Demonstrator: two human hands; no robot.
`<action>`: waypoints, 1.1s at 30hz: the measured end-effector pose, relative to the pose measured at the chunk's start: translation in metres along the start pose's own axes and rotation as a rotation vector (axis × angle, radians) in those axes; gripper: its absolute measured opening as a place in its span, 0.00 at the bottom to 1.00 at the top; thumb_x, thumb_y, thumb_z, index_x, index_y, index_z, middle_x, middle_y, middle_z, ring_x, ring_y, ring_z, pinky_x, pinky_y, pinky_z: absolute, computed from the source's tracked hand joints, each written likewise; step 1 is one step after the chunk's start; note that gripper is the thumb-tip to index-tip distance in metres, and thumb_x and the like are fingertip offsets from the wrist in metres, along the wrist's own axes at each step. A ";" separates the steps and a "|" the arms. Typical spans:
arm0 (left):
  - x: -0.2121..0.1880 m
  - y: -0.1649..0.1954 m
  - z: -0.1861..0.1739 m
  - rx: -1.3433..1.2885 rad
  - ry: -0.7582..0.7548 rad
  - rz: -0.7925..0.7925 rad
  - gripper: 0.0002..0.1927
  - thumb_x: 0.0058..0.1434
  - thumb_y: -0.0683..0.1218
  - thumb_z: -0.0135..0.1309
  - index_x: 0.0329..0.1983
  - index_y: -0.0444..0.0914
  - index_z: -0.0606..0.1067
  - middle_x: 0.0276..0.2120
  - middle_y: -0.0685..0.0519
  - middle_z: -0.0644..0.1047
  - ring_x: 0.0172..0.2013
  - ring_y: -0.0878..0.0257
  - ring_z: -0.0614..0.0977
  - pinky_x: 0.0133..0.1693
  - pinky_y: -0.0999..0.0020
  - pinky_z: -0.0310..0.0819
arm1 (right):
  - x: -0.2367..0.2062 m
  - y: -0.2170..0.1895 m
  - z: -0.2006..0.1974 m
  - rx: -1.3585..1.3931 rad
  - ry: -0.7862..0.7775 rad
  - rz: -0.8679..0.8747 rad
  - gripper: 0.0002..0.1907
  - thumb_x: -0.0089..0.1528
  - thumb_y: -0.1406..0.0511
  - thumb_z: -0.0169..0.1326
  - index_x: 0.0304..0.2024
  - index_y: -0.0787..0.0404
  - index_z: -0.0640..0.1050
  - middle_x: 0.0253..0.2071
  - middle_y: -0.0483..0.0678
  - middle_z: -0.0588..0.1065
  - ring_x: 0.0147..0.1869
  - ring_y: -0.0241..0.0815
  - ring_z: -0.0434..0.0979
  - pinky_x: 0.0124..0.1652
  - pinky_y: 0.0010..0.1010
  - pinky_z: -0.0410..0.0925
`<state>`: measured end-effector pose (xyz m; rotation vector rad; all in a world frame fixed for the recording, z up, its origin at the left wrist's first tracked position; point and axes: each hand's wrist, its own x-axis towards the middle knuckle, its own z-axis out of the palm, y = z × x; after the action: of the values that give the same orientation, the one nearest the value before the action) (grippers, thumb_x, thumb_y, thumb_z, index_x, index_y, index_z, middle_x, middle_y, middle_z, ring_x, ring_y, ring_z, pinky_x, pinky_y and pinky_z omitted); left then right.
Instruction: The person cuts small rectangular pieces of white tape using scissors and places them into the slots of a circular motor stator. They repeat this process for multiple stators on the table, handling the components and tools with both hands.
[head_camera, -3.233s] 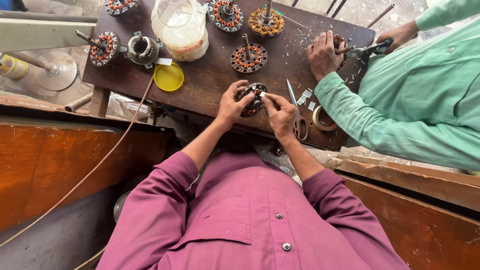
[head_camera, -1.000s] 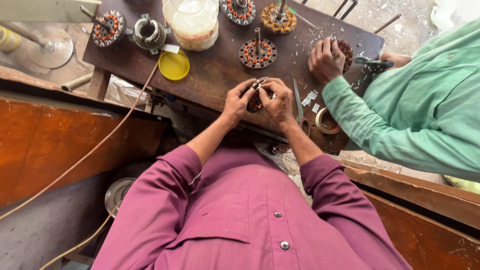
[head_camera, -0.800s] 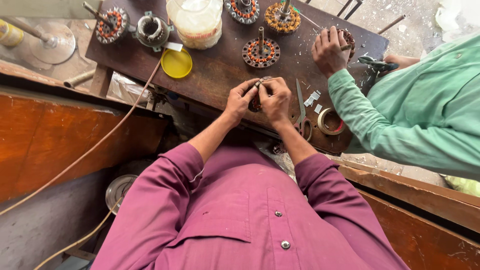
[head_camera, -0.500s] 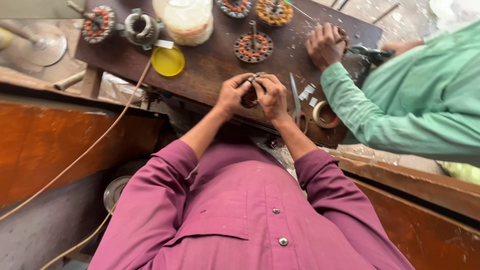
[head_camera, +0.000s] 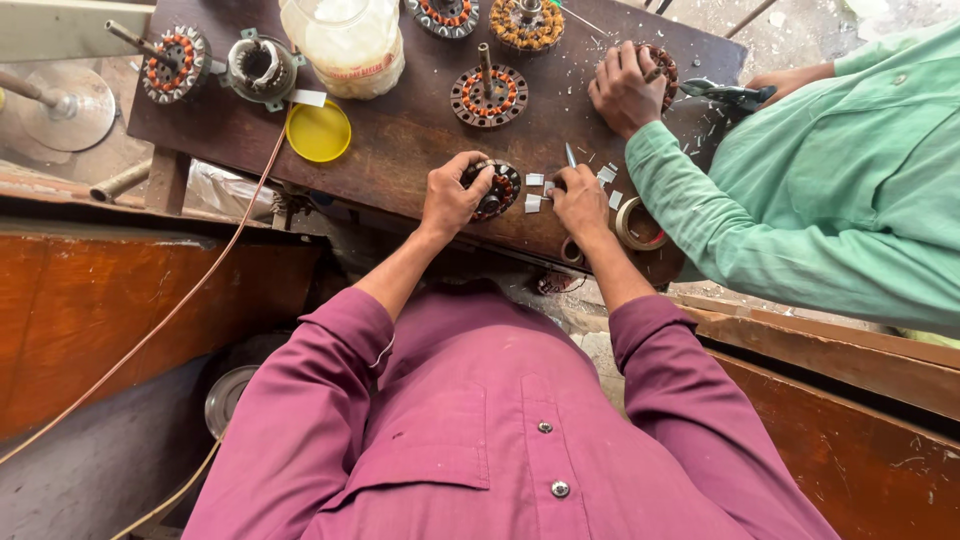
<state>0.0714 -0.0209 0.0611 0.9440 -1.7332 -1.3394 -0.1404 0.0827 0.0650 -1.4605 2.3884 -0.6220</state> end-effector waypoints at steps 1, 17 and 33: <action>-0.001 -0.002 0.000 0.001 -0.007 -0.012 0.12 0.65 0.46 0.61 0.47 0.34 0.80 0.37 0.49 0.84 0.38 0.64 0.85 0.44 0.69 0.80 | 0.000 -0.002 0.001 0.012 0.004 0.014 0.11 0.57 0.65 0.64 0.41 0.61 0.82 0.43 0.56 0.79 0.47 0.58 0.78 0.47 0.46 0.70; 0.005 -0.011 -0.001 -0.386 -0.056 -0.236 0.11 0.67 0.44 0.57 0.52 0.41 0.76 0.44 0.52 0.83 0.43 0.66 0.83 0.47 0.71 0.79 | -0.035 -0.049 0.019 0.746 0.265 0.172 0.09 0.65 0.66 0.62 0.48 0.61 0.84 0.39 0.51 0.84 0.35 0.37 0.83 0.34 0.27 0.78; 0.008 -0.016 -0.004 -0.672 -0.158 -0.405 0.16 0.71 0.40 0.48 0.61 0.38 0.73 0.51 0.53 0.80 0.51 0.67 0.81 0.54 0.72 0.76 | -0.011 -0.078 0.030 0.478 0.277 -0.354 0.02 0.64 0.71 0.60 0.36 0.65 0.80 0.45 0.53 0.79 0.48 0.44 0.82 0.45 0.31 0.77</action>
<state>0.0729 -0.0328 0.0466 0.8234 -1.0777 -2.1250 -0.0616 0.0552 0.0769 -1.6561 1.9576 -1.4490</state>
